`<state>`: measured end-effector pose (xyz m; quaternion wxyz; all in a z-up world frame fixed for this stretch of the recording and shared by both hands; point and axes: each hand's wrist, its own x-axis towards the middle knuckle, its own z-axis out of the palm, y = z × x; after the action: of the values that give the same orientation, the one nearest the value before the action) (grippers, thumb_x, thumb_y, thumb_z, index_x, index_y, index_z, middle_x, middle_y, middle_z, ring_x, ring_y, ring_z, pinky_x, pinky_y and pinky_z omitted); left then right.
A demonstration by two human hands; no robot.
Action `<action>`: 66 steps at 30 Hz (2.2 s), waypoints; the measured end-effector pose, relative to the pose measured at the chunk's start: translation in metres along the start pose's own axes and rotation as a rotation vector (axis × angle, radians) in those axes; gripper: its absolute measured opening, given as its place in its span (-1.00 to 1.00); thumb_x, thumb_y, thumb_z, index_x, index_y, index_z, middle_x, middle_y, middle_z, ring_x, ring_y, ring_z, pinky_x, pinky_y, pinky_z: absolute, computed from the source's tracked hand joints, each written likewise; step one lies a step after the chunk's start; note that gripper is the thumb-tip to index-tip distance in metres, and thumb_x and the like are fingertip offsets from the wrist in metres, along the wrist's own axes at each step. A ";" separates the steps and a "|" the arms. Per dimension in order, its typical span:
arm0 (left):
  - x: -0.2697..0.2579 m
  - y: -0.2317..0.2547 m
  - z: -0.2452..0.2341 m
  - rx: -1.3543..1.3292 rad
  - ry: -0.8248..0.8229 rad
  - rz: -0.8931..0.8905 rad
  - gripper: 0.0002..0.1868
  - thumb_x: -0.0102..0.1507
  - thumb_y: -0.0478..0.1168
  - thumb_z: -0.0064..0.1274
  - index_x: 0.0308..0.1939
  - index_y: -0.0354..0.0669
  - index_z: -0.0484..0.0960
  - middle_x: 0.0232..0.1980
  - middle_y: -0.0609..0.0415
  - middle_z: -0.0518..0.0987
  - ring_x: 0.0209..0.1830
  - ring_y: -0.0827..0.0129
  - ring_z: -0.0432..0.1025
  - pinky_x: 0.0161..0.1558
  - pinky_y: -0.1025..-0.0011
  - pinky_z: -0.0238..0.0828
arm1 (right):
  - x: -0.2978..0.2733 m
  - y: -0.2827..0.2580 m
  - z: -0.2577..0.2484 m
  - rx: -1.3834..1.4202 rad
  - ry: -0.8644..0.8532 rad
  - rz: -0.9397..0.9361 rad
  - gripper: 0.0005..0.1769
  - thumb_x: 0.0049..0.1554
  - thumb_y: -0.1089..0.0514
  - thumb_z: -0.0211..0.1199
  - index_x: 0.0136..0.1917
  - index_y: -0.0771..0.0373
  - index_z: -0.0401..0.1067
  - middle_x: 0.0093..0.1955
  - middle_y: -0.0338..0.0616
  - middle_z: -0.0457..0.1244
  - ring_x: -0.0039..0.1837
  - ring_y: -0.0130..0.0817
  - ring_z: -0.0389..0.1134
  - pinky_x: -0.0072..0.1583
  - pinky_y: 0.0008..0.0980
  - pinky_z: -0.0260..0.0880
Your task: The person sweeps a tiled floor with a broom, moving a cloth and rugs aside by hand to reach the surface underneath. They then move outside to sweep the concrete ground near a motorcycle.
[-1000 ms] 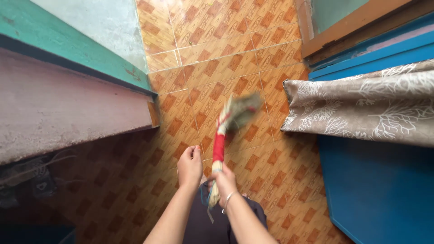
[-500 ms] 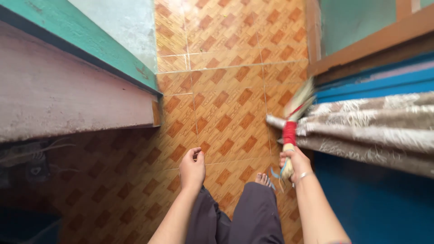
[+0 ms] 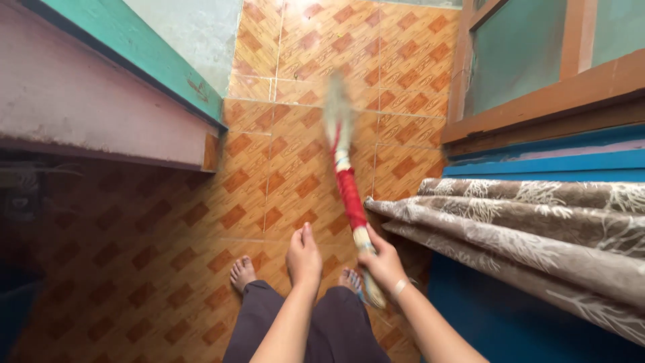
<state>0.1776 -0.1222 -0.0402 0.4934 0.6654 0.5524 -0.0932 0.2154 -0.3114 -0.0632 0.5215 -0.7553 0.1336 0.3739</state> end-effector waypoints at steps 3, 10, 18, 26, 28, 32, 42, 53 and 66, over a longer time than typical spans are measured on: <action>-0.012 -0.010 0.018 -0.038 0.042 -0.032 -0.41 0.35 0.28 -0.20 0.01 -0.14 0.64 -0.07 -0.12 0.68 -0.01 0.02 0.55 0.03 0.16 0.42 | -0.059 -0.003 -0.033 -0.160 -0.204 0.069 0.06 -0.18 0.42 0.30 0.57 -0.01 0.14 0.20 -0.26 0.38 0.02 -0.51 0.34 0.05 -0.52 0.40; -0.022 -0.034 0.013 -0.024 0.052 -0.128 -0.39 0.36 0.30 -0.22 0.01 -0.14 0.63 -0.04 -0.16 0.68 0.01 -0.02 0.55 0.05 0.15 0.41 | -0.069 0.024 -0.049 -0.477 -0.529 0.382 -0.08 -0.13 0.42 0.36 0.49 -0.05 0.36 -0.04 -0.10 0.48 -0.13 -0.44 0.44 -0.03 -0.43 0.49; -0.013 -0.067 0.001 -0.124 0.066 -0.187 -0.35 0.37 0.32 -0.27 -0.05 -0.18 0.63 -0.19 -0.07 0.73 -0.16 0.15 0.61 -0.05 0.26 0.45 | 0.080 -0.028 -0.099 -0.295 -0.169 0.379 -0.17 -0.16 0.45 0.41 0.40 0.10 0.46 -0.16 0.01 0.44 -0.34 -0.25 0.34 -0.28 -0.26 0.38; -0.009 -0.057 -0.015 -0.105 0.130 -0.136 -0.36 0.36 0.30 -0.23 0.00 -0.18 0.65 -0.19 -0.06 0.70 -0.15 0.17 0.58 -0.05 0.24 0.43 | 0.055 -0.043 -0.066 -0.568 -0.141 -0.036 -0.16 -0.14 0.31 0.50 0.41 0.01 0.41 -0.09 -0.15 0.46 -0.20 -0.46 0.41 -0.13 -0.39 0.45; -0.004 -0.052 -0.018 -0.117 0.136 -0.121 -0.37 0.36 0.30 -0.22 0.02 -0.17 0.64 -0.18 -0.06 0.70 -0.14 0.17 0.58 -0.04 0.25 0.44 | 0.024 -0.046 -0.046 -0.585 -0.184 -0.141 -0.19 -0.15 0.29 0.54 0.37 0.01 0.44 -0.02 -0.24 0.47 -0.14 -0.55 0.45 -0.07 -0.41 0.48; 0.013 -0.048 -0.011 -0.142 0.148 -0.062 -0.47 0.37 0.19 -0.14 0.03 -0.18 0.64 -0.12 -0.06 0.70 -0.10 0.19 0.58 -0.01 0.25 0.45 | -0.003 -0.044 0.001 -0.494 -0.404 0.170 -0.20 -0.06 0.33 0.41 0.42 -0.11 0.42 -0.10 -0.15 0.48 -0.26 -0.52 0.41 -0.18 -0.41 0.45; 0.049 -0.019 0.002 -0.305 0.048 -0.086 -0.46 0.30 -0.10 -0.01 0.35 -0.14 0.46 0.13 -0.09 0.64 -0.01 0.02 0.57 0.04 0.18 0.45 | 0.132 -0.050 0.024 -0.054 -0.091 0.243 -0.24 -0.10 0.45 0.35 0.39 0.15 0.47 -0.23 -0.09 0.38 -0.37 -0.35 0.35 -0.34 -0.29 0.38; 0.076 -0.010 0.006 -0.133 0.102 -0.001 -0.46 0.28 -0.09 0.03 0.34 -0.12 0.50 0.17 -0.08 0.64 0.15 0.20 0.56 0.17 0.30 0.42 | 0.044 -0.119 0.053 -0.151 -0.305 0.087 -0.07 -0.08 0.37 0.41 0.53 0.05 0.25 -0.18 -0.12 0.41 -0.33 -0.50 0.35 -0.28 -0.42 0.42; 0.149 0.034 -0.067 -0.032 0.123 0.031 -0.45 0.29 -0.09 0.05 0.36 -0.14 0.48 0.13 -0.08 0.66 0.09 0.17 0.57 0.13 0.27 0.44 | 0.163 -0.136 0.064 0.296 -0.141 0.326 -0.23 -0.05 0.36 0.29 0.46 0.14 0.40 -0.28 -0.13 0.32 -0.45 -0.42 0.26 -0.40 -0.36 0.29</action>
<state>0.2330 0.0278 -0.0879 0.4705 0.6705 0.5724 -0.0357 0.3806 -0.1667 -0.0959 0.5674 -0.6107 0.2705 0.4815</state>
